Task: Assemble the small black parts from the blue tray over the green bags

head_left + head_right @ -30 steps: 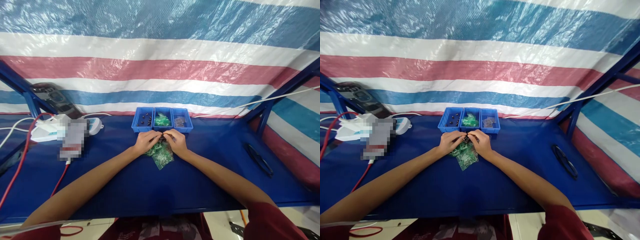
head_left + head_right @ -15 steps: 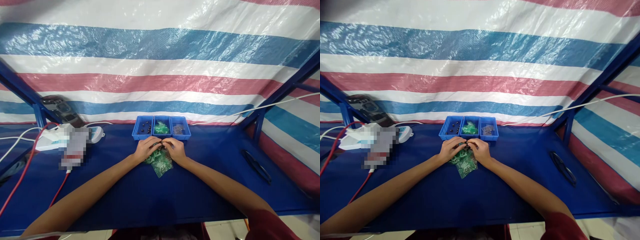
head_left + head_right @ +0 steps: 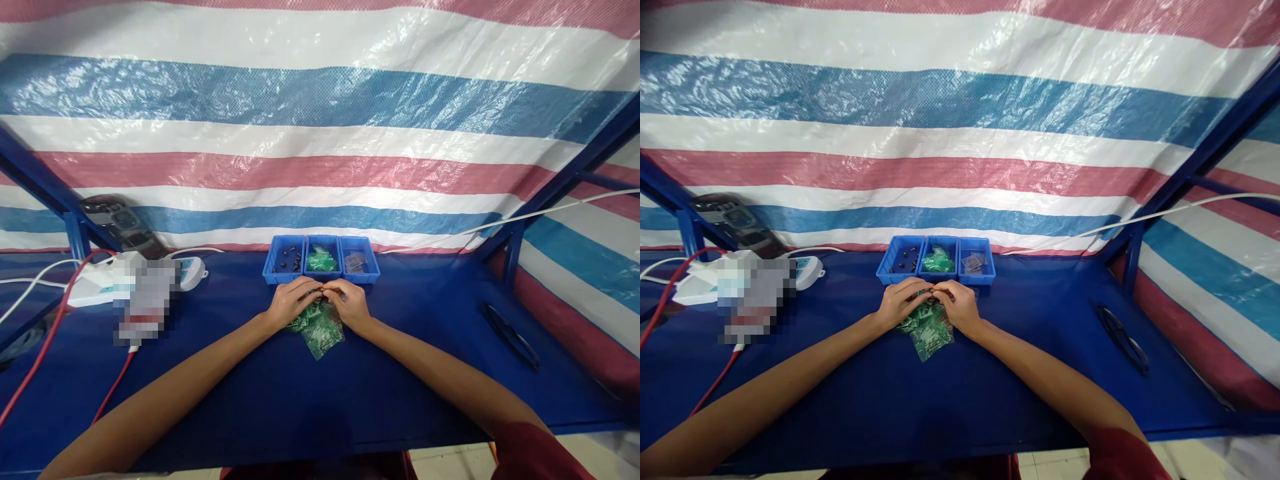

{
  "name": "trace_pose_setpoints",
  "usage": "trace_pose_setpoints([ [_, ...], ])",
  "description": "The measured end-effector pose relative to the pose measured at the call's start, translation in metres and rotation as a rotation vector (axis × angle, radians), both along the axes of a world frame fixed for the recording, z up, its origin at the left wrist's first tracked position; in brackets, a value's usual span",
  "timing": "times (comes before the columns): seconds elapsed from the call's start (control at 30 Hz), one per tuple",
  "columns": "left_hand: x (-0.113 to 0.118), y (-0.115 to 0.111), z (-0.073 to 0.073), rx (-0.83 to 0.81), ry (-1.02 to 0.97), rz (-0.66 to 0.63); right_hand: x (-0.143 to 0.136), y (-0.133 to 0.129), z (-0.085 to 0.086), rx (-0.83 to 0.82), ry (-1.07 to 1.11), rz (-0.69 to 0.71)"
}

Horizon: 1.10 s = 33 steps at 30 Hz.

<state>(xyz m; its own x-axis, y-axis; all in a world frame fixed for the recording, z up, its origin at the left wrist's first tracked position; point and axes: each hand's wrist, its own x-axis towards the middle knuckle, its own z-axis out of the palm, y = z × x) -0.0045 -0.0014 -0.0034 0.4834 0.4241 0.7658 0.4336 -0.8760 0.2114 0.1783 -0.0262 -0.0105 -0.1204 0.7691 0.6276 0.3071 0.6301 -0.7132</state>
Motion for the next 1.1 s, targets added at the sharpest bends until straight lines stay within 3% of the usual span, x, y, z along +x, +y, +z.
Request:
trace_pose_setpoints([
  [0.57,-0.0023,0.0006,-0.0025,-0.088,0.010,-0.039,-0.0001,-0.0013,0.0034,0.020,-0.033,0.003],
  [0.87,-0.0010,-0.0046,0.0033,-0.159,-0.005,-0.050,0.0000,0.0008,0.0022,0.011,-0.082,-0.023],
  [1.1,0.0024,-0.0046,0.0065,-0.227,-0.140,0.101,0.0026,-0.0009,0.0028,-0.021,-0.067,-0.041],
])
